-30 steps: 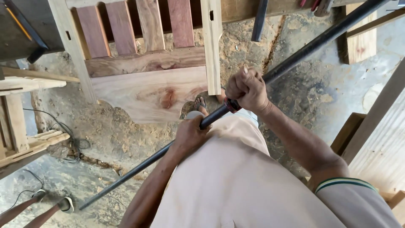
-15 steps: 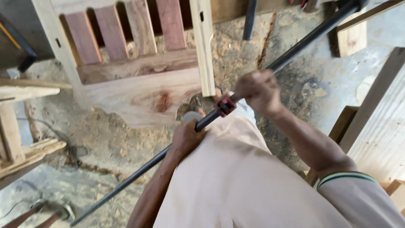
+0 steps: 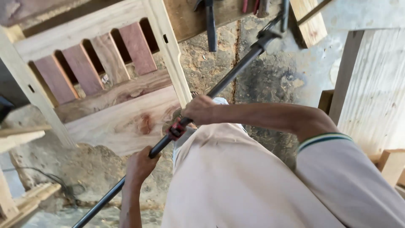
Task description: The person positions a long bar clamp across a wooden chair frame lying on the floor and tightens the clamp by hand. They then tap a wooden wedge into a joint with a hammer, reposition the frame, and adjust the clamp to hold the assembly together.
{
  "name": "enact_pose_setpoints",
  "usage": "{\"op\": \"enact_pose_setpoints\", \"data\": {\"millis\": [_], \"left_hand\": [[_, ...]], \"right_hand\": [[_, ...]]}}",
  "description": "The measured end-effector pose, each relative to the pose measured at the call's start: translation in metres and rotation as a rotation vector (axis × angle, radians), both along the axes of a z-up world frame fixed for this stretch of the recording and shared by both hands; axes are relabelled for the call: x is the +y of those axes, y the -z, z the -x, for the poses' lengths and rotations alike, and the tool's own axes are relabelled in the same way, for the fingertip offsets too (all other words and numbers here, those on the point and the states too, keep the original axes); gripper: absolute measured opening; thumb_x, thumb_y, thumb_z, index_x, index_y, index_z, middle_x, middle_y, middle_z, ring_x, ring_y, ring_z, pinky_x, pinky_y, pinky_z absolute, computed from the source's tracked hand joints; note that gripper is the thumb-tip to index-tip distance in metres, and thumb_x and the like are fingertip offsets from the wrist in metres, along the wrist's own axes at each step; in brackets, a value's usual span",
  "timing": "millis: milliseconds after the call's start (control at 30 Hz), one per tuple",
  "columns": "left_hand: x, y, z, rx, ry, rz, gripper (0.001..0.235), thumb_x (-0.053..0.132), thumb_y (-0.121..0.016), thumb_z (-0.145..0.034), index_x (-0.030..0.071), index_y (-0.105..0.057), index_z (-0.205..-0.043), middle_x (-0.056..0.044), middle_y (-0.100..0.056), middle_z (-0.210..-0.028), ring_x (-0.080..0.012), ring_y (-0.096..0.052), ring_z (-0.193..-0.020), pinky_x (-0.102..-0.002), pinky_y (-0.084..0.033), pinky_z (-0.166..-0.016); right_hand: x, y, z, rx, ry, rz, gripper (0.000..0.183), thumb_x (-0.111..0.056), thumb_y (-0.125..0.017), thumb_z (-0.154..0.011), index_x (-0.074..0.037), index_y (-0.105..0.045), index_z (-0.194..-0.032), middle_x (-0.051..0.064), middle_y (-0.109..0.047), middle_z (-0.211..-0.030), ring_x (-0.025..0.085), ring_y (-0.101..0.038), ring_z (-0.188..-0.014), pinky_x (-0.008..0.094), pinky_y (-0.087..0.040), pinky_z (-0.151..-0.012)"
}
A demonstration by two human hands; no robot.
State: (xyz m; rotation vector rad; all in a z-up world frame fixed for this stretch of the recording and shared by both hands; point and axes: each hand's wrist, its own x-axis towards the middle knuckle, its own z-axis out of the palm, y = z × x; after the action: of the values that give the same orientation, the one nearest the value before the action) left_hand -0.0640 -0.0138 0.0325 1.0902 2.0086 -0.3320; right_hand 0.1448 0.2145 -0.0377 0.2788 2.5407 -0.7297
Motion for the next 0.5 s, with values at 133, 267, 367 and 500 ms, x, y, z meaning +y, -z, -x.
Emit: {"op": "enact_pose_setpoints", "data": {"millis": [133,267,367,500], "left_hand": [[-0.04,-0.007,0.012,0.123,0.021,-0.055,0.033,0.043,-0.08,-0.082,0.015,-0.072,-0.097,-0.012,-0.076,-0.088,-0.0362,-0.07,-0.09,-0.051,-0.054,-0.078],[-0.058,-0.011,-0.032,0.48,-0.023,-0.642,0.037,0.031,-0.082,-0.085,0.006,-0.071,-0.11,-0.017,-0.071,-0.112,-0.0348,-0.067,-0.107,-0.048,-0.057,-0.093],[-0.032,-0.023,-0.074,0.207,-0.703,-0.802,0.04,0.036,-0.077,-0.09,0.006,-0.067,-0.116,-0.018,-0.068,-0.112,-0.0332,-0.067,-0.106,-0.047,-0.059,-0.095],[0.027,-0.025,-0.066,-0.765,-2.101,-1.099,0.051,0.055,-0.062,-0.085,0.005,-0.058,-0.077,-0.013,-0.058,-0.078,-0.0258,-0.061,-0.078,-0.041,-0.055,-0.08]], "right_hand": [[-0.03,-0.01,0.017,-0.089,0.068,0.152,0.023,-0.02,-0.068,-0.091,-0.024,-0.069,-0.114,0.003,-0.069,-0.081,0.018,-0.068,-0.069,0.038,-0.055,-0.063],[-0.053,0.008,0.032,0.294,0.213,0.173,0.03,-0.02,-0.071,-0.078,-0.022,-0.073,-0.108,0.007,-0.069,-0.082,0.029,-0.071,-0.077,0.047,-0.056,-0.065],[-0.064,-0.009,0.035,0.239,0.276,0.246,0.024,-0.022,-0.07,-0.08,-0.019,-0.073,-0.104,0.007,-0.071,-0.083,0.029,-0.071,-0.08,0.047,-0.056,-0.068],[-0.058,-0.024,0.029,-0.117,0.232,0.366,0.02,-0.031,-0.07,-0.089,-0.015,-0.074,-0.1,0.009,-0.073,-0.087,0.027,-0.073,-0.08,0.046,-0.06,-0.076]]}}
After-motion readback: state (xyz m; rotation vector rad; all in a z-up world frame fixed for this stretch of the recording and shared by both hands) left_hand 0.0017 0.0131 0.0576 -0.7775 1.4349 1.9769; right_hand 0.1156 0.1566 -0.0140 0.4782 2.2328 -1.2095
